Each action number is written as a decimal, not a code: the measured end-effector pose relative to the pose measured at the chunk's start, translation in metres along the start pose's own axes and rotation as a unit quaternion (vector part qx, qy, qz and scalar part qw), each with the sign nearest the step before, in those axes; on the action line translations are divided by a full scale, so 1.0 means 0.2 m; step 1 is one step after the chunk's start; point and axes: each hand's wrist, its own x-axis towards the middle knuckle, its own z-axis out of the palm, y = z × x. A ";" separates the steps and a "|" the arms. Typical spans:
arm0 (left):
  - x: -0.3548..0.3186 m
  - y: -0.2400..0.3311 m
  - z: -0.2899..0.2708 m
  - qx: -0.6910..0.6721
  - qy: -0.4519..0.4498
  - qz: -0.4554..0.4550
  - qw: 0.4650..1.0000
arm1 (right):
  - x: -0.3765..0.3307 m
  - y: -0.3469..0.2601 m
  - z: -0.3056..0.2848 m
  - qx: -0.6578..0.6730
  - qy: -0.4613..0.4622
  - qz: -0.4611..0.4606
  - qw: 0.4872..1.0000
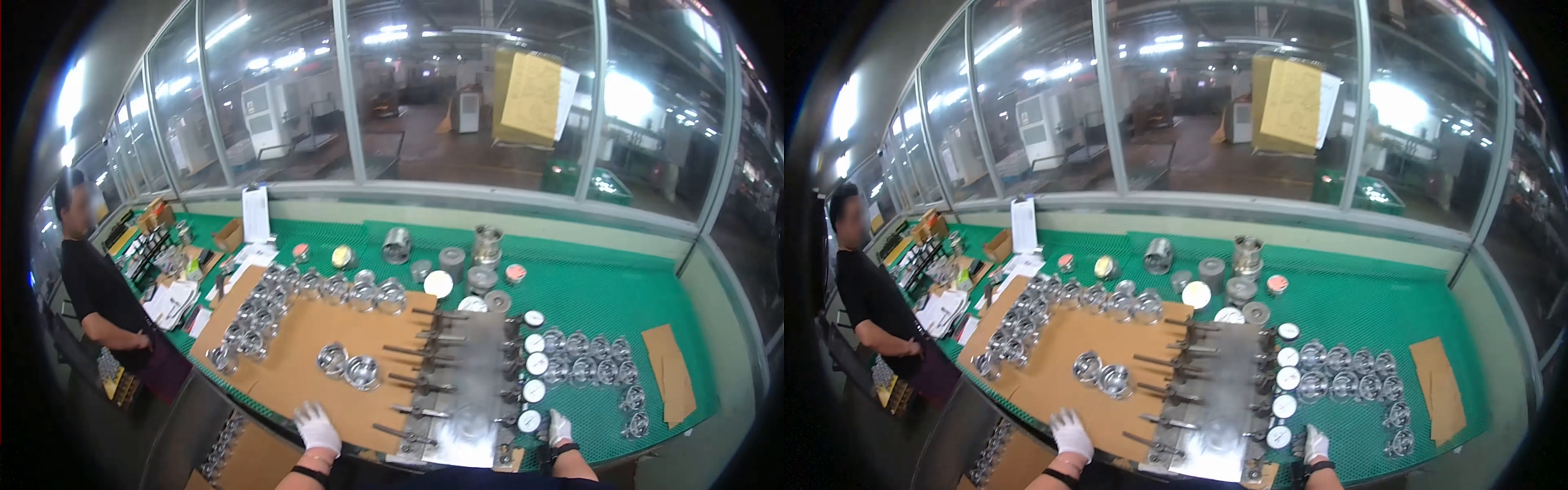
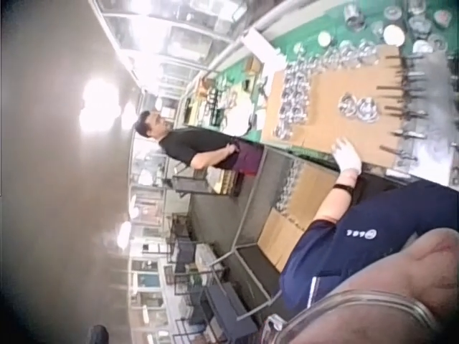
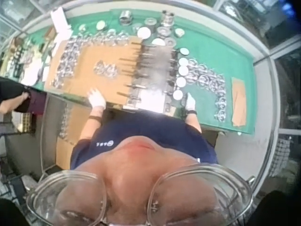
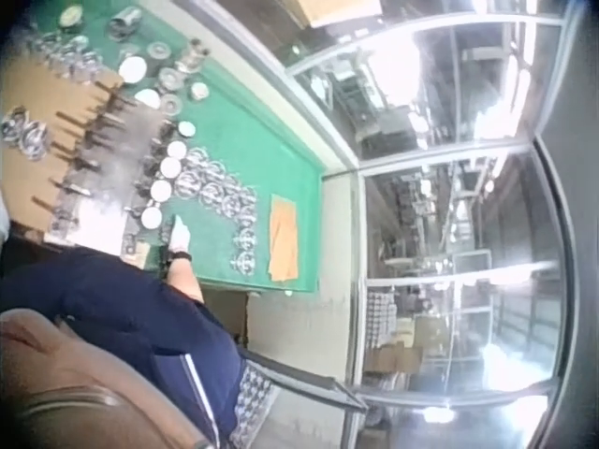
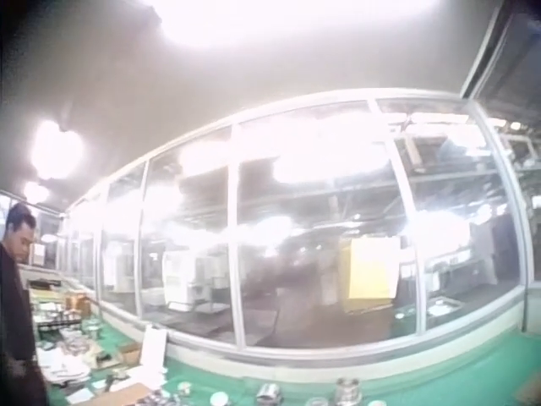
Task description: Inspecting metal pistons using a dial gauge and sorting them into containers.
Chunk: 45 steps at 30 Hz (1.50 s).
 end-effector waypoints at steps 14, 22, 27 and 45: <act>0.01 0.05 -0.07 0.078 -0.057 0.002 0.995 | 0.04 0.05 -0.03 0.007 -0.018 0.012 1.000; 0.01 0.07 -0.10 0.098 -0.076 -0.011 0.992 | 0.08 0.08 -0.04 -0.014 -0.012 0.018 1.000; -0.02 0.07 -0.11 0.130 -0.088 -0.013 0.987 | 0.05 0.07 -0.04 -0.016 -0.006 0.025 1.000; -0.01 0.08 -0.13 0.103 -0.092 -0.014 0.990 | 0.04 0.06 -0.05 -0.006 0.000 0.010 1.000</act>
